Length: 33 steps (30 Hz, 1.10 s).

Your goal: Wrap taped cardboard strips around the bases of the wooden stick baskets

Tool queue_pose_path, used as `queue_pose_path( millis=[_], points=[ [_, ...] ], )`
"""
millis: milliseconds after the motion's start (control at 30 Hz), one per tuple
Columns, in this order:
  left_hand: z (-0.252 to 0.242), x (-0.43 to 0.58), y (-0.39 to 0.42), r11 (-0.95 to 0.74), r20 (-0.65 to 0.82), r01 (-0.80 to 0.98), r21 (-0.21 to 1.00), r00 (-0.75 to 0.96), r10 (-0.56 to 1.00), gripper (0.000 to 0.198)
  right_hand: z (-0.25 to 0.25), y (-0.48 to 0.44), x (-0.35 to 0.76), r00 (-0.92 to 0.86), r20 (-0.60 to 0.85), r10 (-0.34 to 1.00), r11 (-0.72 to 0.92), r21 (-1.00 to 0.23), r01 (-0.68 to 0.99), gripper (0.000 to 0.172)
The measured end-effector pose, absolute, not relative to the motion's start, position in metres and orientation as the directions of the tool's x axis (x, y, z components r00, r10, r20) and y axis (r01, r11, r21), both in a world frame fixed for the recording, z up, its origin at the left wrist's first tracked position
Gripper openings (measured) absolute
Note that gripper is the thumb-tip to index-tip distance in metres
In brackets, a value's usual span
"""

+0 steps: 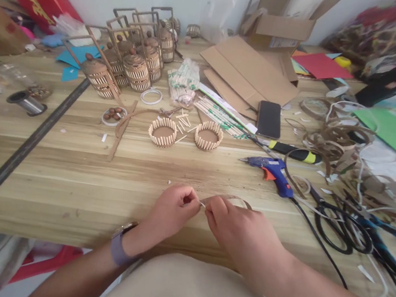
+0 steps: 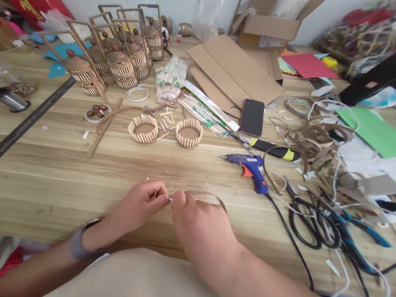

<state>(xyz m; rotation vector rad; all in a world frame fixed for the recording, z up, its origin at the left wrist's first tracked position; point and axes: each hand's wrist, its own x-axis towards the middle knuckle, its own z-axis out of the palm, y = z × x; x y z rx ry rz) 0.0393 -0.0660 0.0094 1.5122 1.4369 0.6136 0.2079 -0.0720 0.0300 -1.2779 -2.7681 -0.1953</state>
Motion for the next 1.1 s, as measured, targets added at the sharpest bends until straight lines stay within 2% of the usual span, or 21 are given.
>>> queue_pose_path(
  millis=[100, 233, 367, 467, 600, 700, 800, 900, 1000, 1100],
  points=[
    [0.008, 0.035, -0.064, 0.144, -0.228, 0.468, 0.872, 0.127, 0.965, 0.018, 0.035, -0.076, 0.216, -0.638, 0.233, 0.734, 0.651, 0.031, 0.759, 0.024],
    [0.006, 0.015, -0.058, 0.192, -0.211, 0.465, 0.864, -0.01, 0.977, 0.022, 0.057, -0.076, 0.236, -0.579, 0.189, 0.793, 0.609, -0.254, 0.752, 0.021],
    [0.012, 0.009, -0.06, 0.16, -0.263, 0.494, 0.855, 0.147, 0.953, 0.019, 0.077, -0.061, 0.25, -0.419, 0.252, 0.872, 0.489, -0.407, 0.771, 0.013],
    [0.022, 0.017, -0.067, 0.085, -0.251, 0.508, 0.857, 0.267, 0.93, 0.02, 0.074, -0.049, 0.244, -0.411, 0.279, 0.868, 0.497, -0.475, 0.727, 0.031],
    [0.033, 0.021, -0.073, -0.047, -0.149, 0.522, 0.852, 0.326, 0.934, 0.019, 0.054, -0.044, 0.227, -0.605, 0.078, 0.792, 0.534, -0.569, 0.626, 0.052],
    [0.035, 0.012, -0.075, -0.059, -0.123, 0.557, 0.828, 0.284, 0.951, 0.021, 0.05, -0.044, 0.226, -0.623, -0.072, 0.779, 0.446, -0.636, 0.63, 0.05],
    [0.028, -0.002, -0.075, -0.029, -0.146, 0.669, 0.742, 0.203, 0.968, 0.024, 0.056, -0.044, 0.242, -0.522, -0.123, 0.844, 0.351, -0.608, 0.712, 0.045],
    [0.014, -0.011, -0.075, -0.029, -0.185, 0.781, 0.624, 0.184, 0.965, 0.024, 0.055, -0.042, 0.265, -0.451, -0.133, 0.883, 0.337, -0.489, 0.804, 0.044],
    [-0.002, -0.01, -0.074, -0.065, -0.175, 0.823, 0.564, 0.196, 0.965, 0.02, 0.041, -0.043, 0.28, -0.372, -0.16, 0.914, 0.336, -0.213, 0.917, 0.047],
    [-0.012, -0.003, -0.075, -0.164, -0.125, 0.86, 0.484, 0.253, 0.959, 0.026, 0.021, -0.046, 0.281, -0.294, -0.2, 0.935, 0.307, 0.039, 0.951, 0.048]
  ],
)
